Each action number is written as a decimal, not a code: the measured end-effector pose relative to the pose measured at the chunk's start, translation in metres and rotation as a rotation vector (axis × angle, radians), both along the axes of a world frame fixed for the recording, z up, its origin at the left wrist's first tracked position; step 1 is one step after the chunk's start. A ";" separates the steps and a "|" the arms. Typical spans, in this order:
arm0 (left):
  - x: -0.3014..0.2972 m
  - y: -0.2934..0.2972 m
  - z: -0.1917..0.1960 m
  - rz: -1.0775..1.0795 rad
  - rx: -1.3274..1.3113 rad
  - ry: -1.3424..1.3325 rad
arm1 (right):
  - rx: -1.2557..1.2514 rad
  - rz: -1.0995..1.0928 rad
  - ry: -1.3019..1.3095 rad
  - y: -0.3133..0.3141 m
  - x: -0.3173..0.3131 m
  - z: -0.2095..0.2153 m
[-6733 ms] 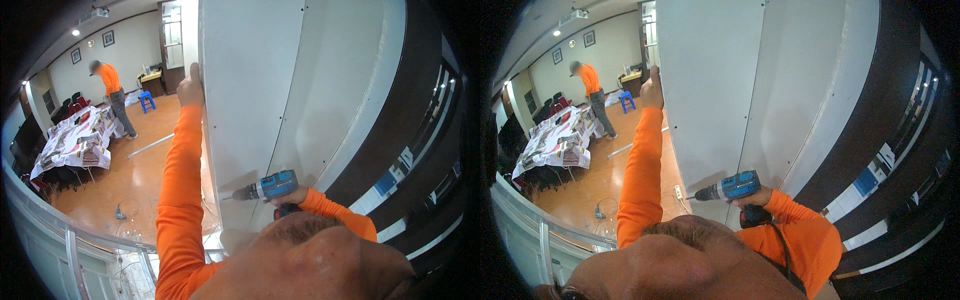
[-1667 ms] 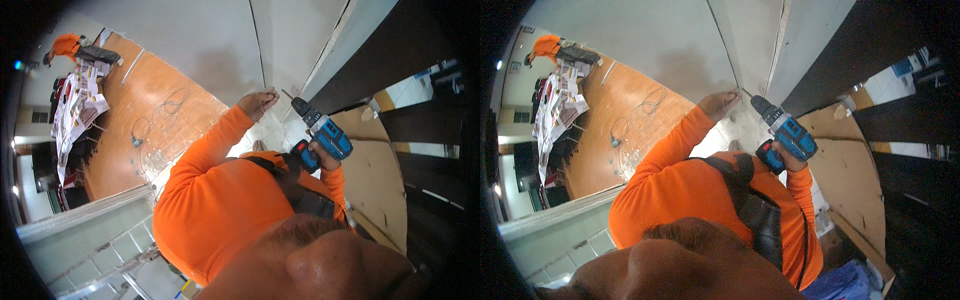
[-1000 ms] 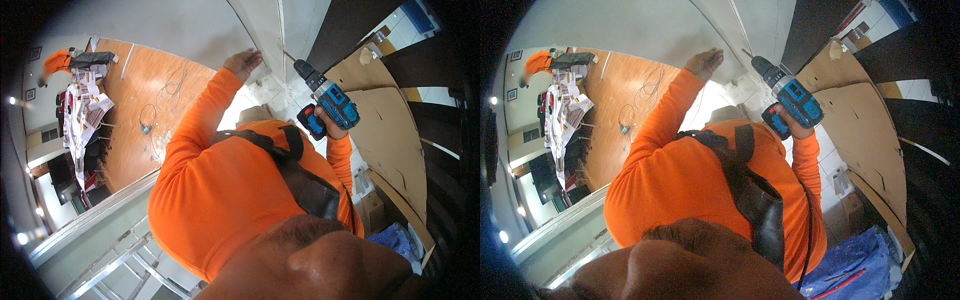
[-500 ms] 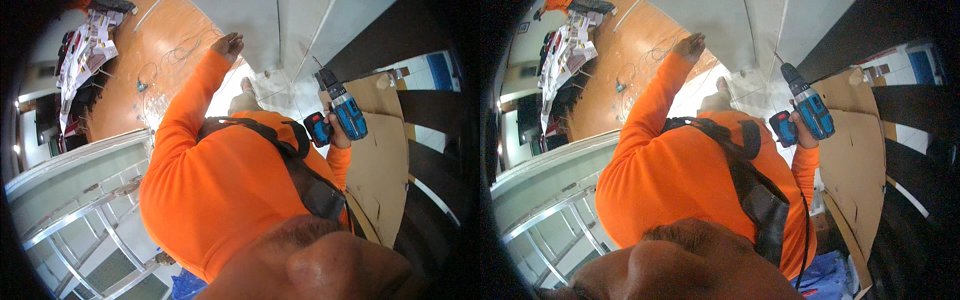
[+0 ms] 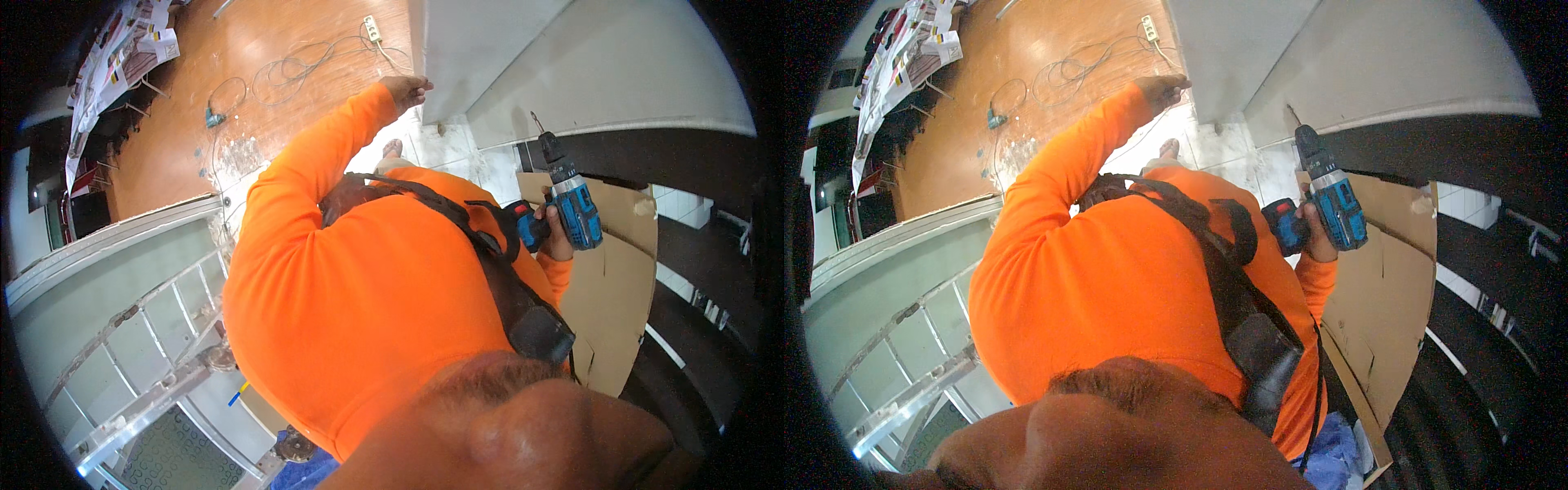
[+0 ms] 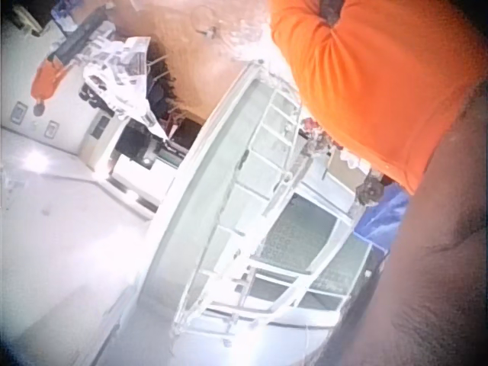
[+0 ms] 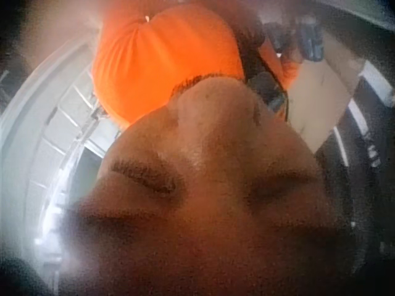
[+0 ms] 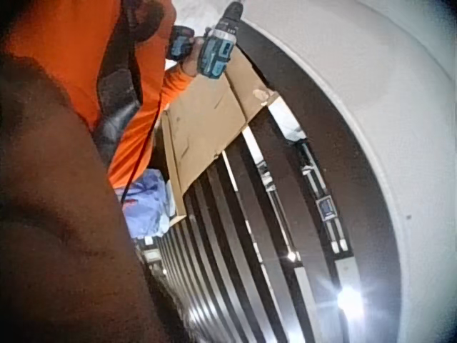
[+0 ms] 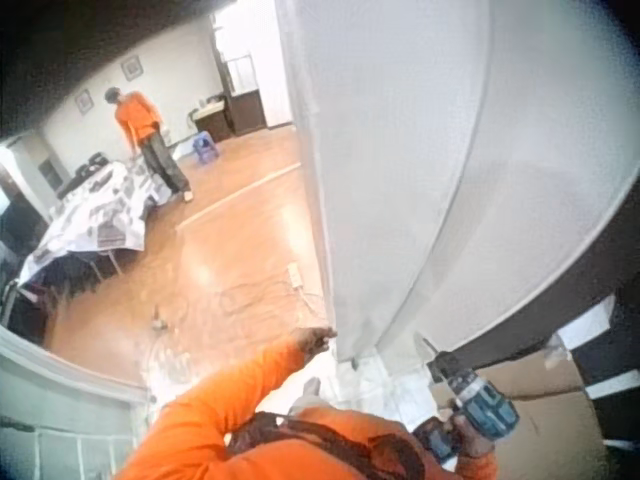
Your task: The person uses a cordless drill to secure white ceiling panels to the ceiling structure. They repeatedly position screws and drive them into the panels while standing on a ladder. Another person is visible in the background moving around the room.
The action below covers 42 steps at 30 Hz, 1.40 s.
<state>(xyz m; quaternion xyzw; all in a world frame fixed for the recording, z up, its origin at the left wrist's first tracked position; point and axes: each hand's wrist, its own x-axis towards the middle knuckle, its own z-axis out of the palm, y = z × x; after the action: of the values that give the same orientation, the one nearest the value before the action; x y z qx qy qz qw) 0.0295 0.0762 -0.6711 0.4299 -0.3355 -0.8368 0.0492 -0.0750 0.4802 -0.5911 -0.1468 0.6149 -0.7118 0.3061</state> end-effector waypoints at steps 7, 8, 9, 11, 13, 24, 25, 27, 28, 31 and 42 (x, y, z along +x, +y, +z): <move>0.035 -0.007 -0.061 -0.005 0.030 -0.171 | 0.053 0.058 0.013 -0.028 0.000 0.015; 0.037 0.002 -0.065 0.018 0.032 -0.196 | 0.058 0.053 0.005 -0.024 -0.002 0.015; 0.041 0.015 -0.068 0.051 0.045 -0.202 | 0.070 0.112 0.032 -0.016 -0.007 0.010; 0.041 0.048 -0.047 0.112 0.076 -0.203 | 0.099 0.226 0.095 0.000 -0.027 0.004; 0.043 0.072 -0.062 0.164 0.115 -0.143 | 0.029 0.318 0.246 0.010 -0.050 -0.010; 0.105 0.340 -0.167 -0.505 -0.582 -0.186 | -0.030 0.669 -0.051 0.032 -0.072 -0.017; 0.112 0.366 -0.173 -0.534 -0.518 -0.104 | -0.003 0.671 -0.058 0.024 -0.071 -0.019; 0.120 0.413 -0.185 -0.412 -0.266 0.001 | -0.039 0.718 -0.121 0.018 -0.070 -0.029; 0.123 0.433 -0.189 -0.327 -0.142 0.025 | -0.059 0.748 -0.146 0.016 -0.071 -0.037; 0.122 0.468 -0.174 -0.015 0.135 0.046 | -0.091 0.819 -0.309 0.006 -0.072 -0.057; 0.159 0.461 -0.157 -0.509 -0.551 -0.144 | -0.006 0.862 -0.531 -0.028 -0.078 -0.142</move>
<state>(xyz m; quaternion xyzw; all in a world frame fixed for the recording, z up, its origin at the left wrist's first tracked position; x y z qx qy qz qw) 0.1881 0.5376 -0.8283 0.3610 -0.6465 -0.6684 -0.0702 -0.1529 0.4518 -0.7327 -0.2020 0.3973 -0.5352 0.7176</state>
